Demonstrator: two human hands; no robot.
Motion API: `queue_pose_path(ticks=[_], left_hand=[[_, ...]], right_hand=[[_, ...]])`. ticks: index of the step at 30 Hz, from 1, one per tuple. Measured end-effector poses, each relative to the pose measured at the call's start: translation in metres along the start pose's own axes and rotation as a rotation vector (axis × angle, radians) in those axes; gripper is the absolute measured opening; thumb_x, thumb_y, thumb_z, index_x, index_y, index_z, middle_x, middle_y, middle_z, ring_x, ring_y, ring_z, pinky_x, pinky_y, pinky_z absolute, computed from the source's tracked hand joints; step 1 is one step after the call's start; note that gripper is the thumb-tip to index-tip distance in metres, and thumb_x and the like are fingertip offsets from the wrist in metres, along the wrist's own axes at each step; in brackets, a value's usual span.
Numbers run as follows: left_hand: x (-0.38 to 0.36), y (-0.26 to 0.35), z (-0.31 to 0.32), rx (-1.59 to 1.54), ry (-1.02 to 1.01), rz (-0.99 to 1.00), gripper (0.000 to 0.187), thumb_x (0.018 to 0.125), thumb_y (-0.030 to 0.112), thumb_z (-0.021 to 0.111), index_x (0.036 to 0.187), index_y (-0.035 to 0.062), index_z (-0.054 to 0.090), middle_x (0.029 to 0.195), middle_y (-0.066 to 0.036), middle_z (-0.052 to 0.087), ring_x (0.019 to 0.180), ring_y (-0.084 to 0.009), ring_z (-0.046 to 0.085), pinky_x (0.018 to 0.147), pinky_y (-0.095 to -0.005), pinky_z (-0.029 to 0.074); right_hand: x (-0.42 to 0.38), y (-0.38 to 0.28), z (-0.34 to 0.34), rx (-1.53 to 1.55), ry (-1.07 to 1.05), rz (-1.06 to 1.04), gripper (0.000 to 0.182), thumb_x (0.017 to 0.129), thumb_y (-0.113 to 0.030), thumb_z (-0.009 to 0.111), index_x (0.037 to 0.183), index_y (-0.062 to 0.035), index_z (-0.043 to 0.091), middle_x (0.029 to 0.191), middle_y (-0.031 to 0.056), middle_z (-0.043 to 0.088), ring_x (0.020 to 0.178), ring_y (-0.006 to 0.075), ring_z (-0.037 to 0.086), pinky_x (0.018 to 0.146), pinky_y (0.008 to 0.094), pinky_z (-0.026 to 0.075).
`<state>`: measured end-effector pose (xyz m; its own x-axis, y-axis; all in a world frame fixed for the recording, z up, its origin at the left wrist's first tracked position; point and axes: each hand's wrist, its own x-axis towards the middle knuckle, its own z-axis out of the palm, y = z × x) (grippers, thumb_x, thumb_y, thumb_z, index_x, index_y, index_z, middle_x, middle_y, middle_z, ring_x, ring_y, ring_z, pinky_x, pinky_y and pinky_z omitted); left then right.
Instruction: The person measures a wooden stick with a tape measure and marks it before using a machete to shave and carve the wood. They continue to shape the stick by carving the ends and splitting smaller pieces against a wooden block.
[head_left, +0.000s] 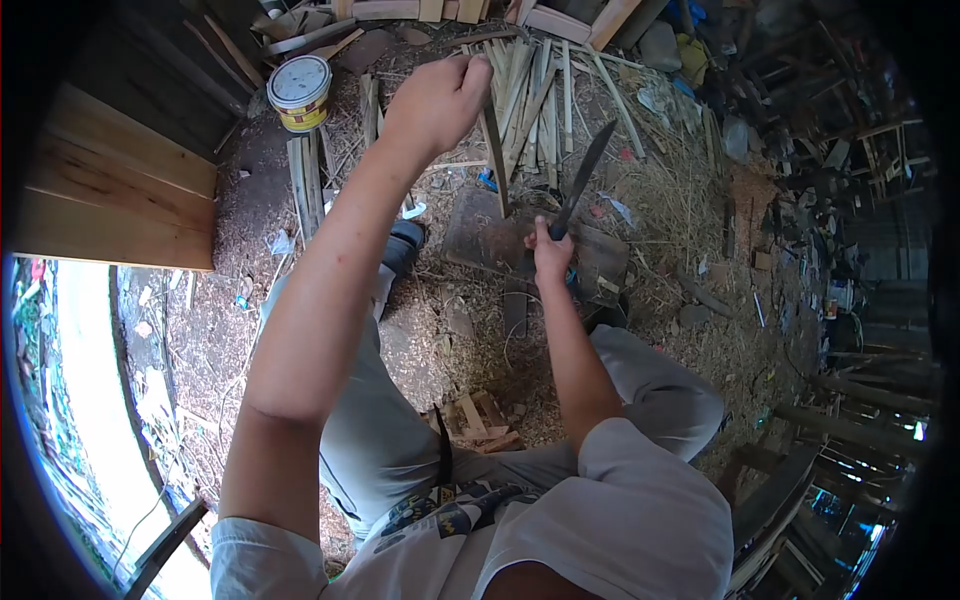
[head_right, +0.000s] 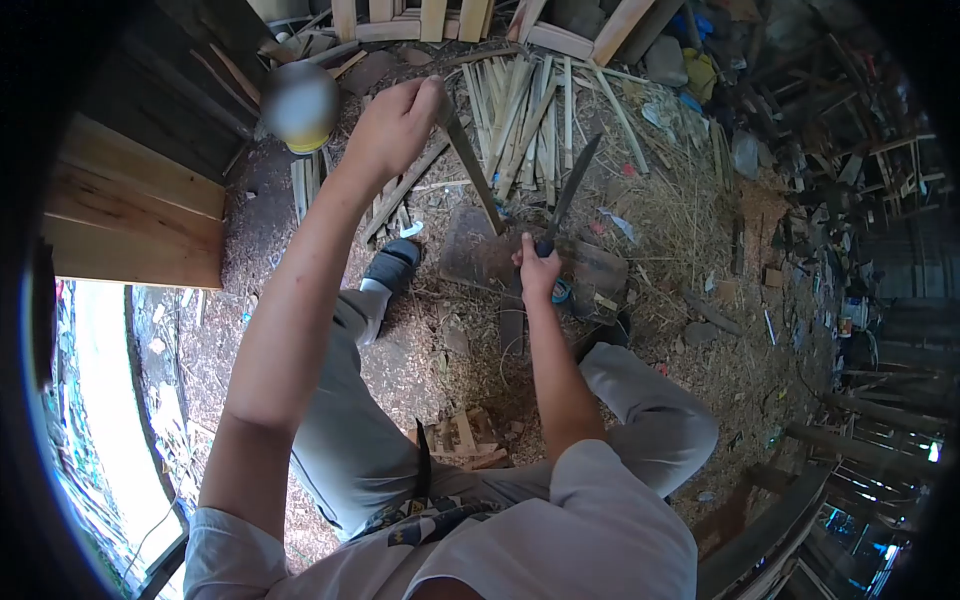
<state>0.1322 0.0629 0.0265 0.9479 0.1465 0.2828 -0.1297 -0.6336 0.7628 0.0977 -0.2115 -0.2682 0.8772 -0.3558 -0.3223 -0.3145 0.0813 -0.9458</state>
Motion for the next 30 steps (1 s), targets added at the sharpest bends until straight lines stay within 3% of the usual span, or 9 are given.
queue_pose_path(ticks=[10,12,13,14,16,17,21,24,30], left_hand=[[-0.048,0.033,-0.022,0.024,-0.270,0.016,0.055,0.097,0.042,0.043,0.098,-0.0059,0.069,0.098,-0.032,0.069,0.098,-0.0501,0.065,0.089,-0.0511,0.051],[-0.066,0.041,-0.021,-0.031,-0.326,0.013,0.043,0.101,0.034,0.046,0.095,-0.0027,0.068,0.074,-0.009,0.062,0.068,-0.0197,0.058,0.068,-0.0358,0.048],[-0.076,0.049,-0.020,-0.095,-0.322,-0.027,0.040,0.101,0.031,0.048,0.095,-0.0031,0.068,0.073,-0.007,0.061,0.068,-0.0170,0.056,0.066,-0.0345,0.046],[-0.083,0.053,-0.017,-0.091,-0.332,-0.006,0.040,0.101,0.031,0.048,0.095,-0.0031,0.068,0.073,-0.007,0.061,0.068,-0.0170,0.056,0.066,-0.0345,0.046],[-0.091,0.059,-0.012,-0.089,-0.338,0.014,0.040,0.101,0.031,0.048,0.097,-0.0033,0.069,0.073,-0.006,0.060,0.068,-0.0153,0.056,0.065,-0.0336,0.046],[-0.096,0.066,-0.011,-0.057,-0.348,-0.045,0.049,0.097,0.038,0.048,0.102,-0.0056,0.071,0.083,-0.021,0.069,0.083,-0.0358,0.068,0.080,-0.0434,0.052],[-0.115,0.075,0.001,-0.176,-0.290,-0.129,0.043,0.098,0.034,0.049,0.100,-0.0016,0.073,0.073,-0.007,0.062,0.067,-0.0185,0.058,0.065,-0.0346,0.047],[-0.131,0.076,0.001,-0.272,-0.314,-0.215,0.043,0.100,0.033,0.050,0.099,-0.0030,0.072,0.071,-0.004,0.060,0.064,-0.0146,0.055,0.061,-0.0330,0.044],[-0.183,0.090,-0.001,-0.060,-0.203,-0.291,0.047,0.104,0.037,0.051,0.099,-0.0054,0.072,0.077,-0.010,0.068,0.071,-0.0205,0.064,0.070,-0.0370,0.051]], right_hand=[[-0.064,-0.226,-0.064,-0.079,-0.266,-0.189,0.027,0.096,-0.025,0.075,0.086,-0.0044,0.062,0.065,0.0010,0.058,0.050,0.0136,0.057,0.049,0.0302,0.045],[-0.095,-0.257,-0.085,0.058,-0.406,-0.123,0.025,0.096,-0.024,0.076,0.086,-0.0063,0.061,0.064,-0.0009,0.056,0.051,0.0126,0.056,0.052,0.0318,0.046],[-0.107,-0.267,-0.100,0.020,-0.483,-0.063,0.024,0.096,-0.022,0.074,0.084,-0.0088,0.058,0.063,-0.0023,0.053,0.050,0.0116,0.054,0.054,0.0331,0.046],[-0.116,-0.263,-0.115,0.034,-0.468,-0.073,0.024,0.096,-0.022,0.074,0.084,-0.0088,0.058,0.063,-0.0023,0.053,0.050,0.0116,0.054,0.054,0.0331,0.046],[-0.133,-0.254,-0.142,0.331,-0.678,0.288,0.023,0.096,-0.020,0.071,0.082,-0.0107,0.056,0.062,-0.0032,0.051,0.049,0.0101,0.051,0.053,0.0324,0.044],[-0.143,-0.249,-0.149,0.350,-0.675,0.274,0.023,0.096,-0.020,0.071,0.082,-0.0107,0.056,0.062,-0.0032,0.051,0.049,0.0101,0.051,0.053,0.0324,0.044],[-0.181,-0.255,-0.156,0.304,-0.531,0.185,0.022,0.096,-0.018,0.069,0.081,-0.0111,0.054,0.062,-0.0034,0.051,0.047,0.0093,0.048,0.050,0.0305,0.042],[-0.203,-0.276,-0.171,0.218,-0.509,0.027,0.019,0.096,-0.017,0.069,0.085,-0.0093,0.057,0.060,-0.0024,0.051,0.047,0.0096,0.048,0.048,0.0297,0.040],[-0.230,-0.238,-0.191,0.170,-0.508,-0.021,0.028,0.095,-0.018,0.072,0.072,-0.0083,0.058,0.056,0.0003,0.054,0.044,0.0106,0.047,0.046,0.0304,0.037]])
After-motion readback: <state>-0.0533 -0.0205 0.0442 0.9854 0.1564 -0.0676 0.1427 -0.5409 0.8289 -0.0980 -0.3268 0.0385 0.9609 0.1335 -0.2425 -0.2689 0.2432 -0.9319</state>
